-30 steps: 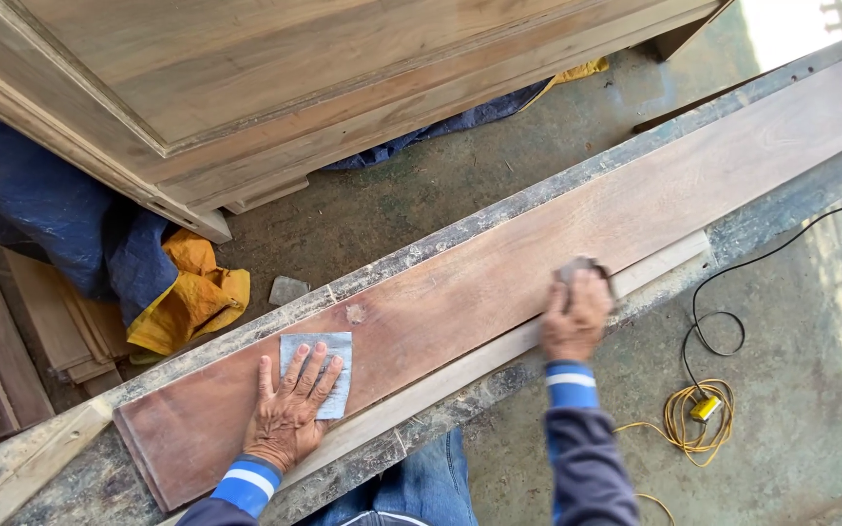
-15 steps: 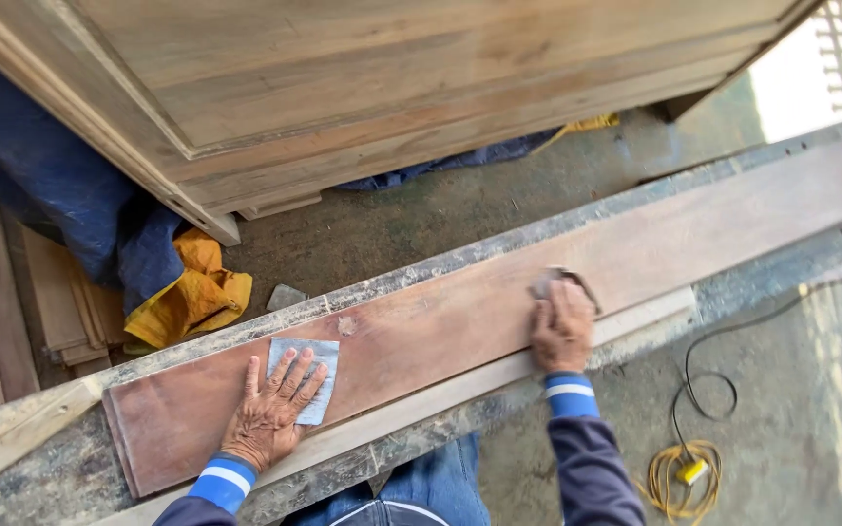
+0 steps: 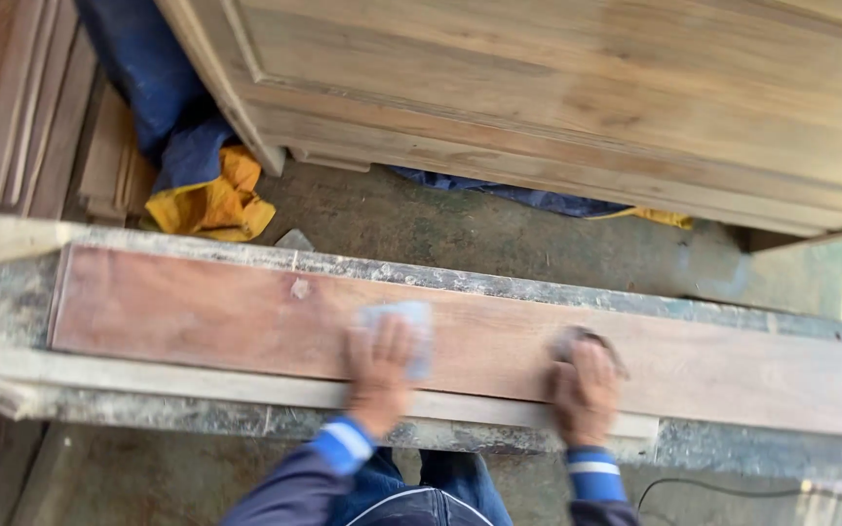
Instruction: Sanding a long piece of wood by hand using sandpaper on a workbench.
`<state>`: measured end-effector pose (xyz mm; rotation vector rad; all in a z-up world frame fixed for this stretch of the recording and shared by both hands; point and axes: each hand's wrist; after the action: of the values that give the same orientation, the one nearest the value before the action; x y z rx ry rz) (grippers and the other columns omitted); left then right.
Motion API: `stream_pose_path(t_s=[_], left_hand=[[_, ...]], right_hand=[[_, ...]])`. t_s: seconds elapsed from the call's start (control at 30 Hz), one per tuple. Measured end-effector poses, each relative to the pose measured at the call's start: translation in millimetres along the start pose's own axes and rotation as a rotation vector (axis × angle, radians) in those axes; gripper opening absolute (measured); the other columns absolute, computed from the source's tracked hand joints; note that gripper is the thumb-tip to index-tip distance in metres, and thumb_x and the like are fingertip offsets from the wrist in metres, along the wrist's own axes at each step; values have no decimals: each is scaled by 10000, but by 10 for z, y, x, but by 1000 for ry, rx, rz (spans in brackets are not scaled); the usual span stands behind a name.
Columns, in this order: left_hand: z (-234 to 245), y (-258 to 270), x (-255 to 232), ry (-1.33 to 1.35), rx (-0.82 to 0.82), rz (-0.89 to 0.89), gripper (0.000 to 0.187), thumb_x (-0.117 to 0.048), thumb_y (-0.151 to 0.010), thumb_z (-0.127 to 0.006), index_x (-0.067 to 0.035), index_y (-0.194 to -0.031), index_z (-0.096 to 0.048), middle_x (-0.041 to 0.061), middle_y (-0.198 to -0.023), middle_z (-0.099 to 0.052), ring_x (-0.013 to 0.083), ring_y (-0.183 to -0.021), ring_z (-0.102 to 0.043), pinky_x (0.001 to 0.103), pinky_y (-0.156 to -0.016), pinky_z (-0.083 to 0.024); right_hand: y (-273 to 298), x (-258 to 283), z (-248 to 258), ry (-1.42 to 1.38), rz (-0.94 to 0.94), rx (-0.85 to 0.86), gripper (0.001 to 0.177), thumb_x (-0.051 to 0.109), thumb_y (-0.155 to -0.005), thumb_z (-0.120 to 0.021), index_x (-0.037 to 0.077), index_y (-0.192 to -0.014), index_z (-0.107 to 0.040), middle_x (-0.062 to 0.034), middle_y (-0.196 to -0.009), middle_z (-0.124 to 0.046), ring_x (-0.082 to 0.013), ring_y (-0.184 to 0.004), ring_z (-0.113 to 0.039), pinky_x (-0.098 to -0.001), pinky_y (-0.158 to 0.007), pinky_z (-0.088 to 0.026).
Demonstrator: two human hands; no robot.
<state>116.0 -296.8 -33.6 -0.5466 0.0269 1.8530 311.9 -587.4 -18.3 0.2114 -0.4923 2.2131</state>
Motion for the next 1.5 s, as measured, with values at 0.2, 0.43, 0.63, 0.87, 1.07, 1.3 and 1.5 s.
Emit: stream_pose_path(t_s=[0.2,0.43,0.63,0.87,1.07,1.3,1.5], left_hand=[[-478,-244,-1078,160,230,-125,776,-367,-871,-559,-189,-1583,-309,108,-1708,-206,296,-1584,-121,626,-1253,-28],[374,-207,339,-261,136,605,923,-421,-842,-744,-144,-1555,-228,212,-1645,-196,397,-1517,-192,732,-1185,-117],[-906,-850,-1628,-309,185,10,791,-206,-897,-552,-219,-1637,-273,80,-1716,-138,298,-1574,-135,624,-1236,-16],[-740,-648,-720,-74,-168,-5,740,-534,-937,-571,-278,-1594,-345,75,-1731,-192,279,-1609,-185,643,-1295,-74],[-460,-552,-381,-153,13,521,861,-451,-887,-638,-175,-1580,-207,189,-1660,-127,364,-1536,-105,743,-1159,-34],[-993,-960,-1676,168,226,-22,799,-527,-951,-566,-171,-1616,-302,110,-1722,-186,321,-1595,-142,618,-1261,-25],[-209,-416,166,-4,24,359,803,-502,-975,-544,-211,-1633,-187,126,-1706,-139,328,-1569,-134,679,-1210,-6]], right_hand=[[51,-1295,358,229,-225,32,477,321,-1090,-557,46,-1478,-592,-210,-1579,-522,-410,-1488,-442,-548,-1234,-309],[65,-1437,344,72,-220,-1,534,366,-1088,-539,-32,-1443,-580,-256,-1612,-467,-440,-1527,-382,-559,-1261,-254],[69,-1481,322,76,-227,21,539,345,-1075,-536,-37,-1454,-568,-260,-1610,-455,-430,-1525,-380,-541,-1273,-246],[-13,-1446,372,38,-200,38,544,329,-1058,-540,-35,-1462,-561,-262,-1612,-439,-425,-1519,-378,-533,-1261,-250],[44,-1456,354,80,-237,41,534,338,-1070,-537,-27,-1459,-560,-243,-1619,-453,-417,-1537,-358,-526,-1264,-235],[39,-1516,367,91,-226,62,547,368,-1085,-512,-33,-1454,-564,-242,-1609,-458,-413,-1523,-378,-510,-1263,-265],[-276,-837,152,35,-143,79,358,267,-1070,-550,69,-1365,-587,-166,-1413,-549,-317,-1364,-491,-445,-1219,-380]])
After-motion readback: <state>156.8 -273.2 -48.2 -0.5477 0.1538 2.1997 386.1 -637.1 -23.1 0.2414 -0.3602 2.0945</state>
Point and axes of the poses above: each hand's wrist, its own y-axis away from the middle knuckle, its own z-axis out of the back of the hand, x = y × z
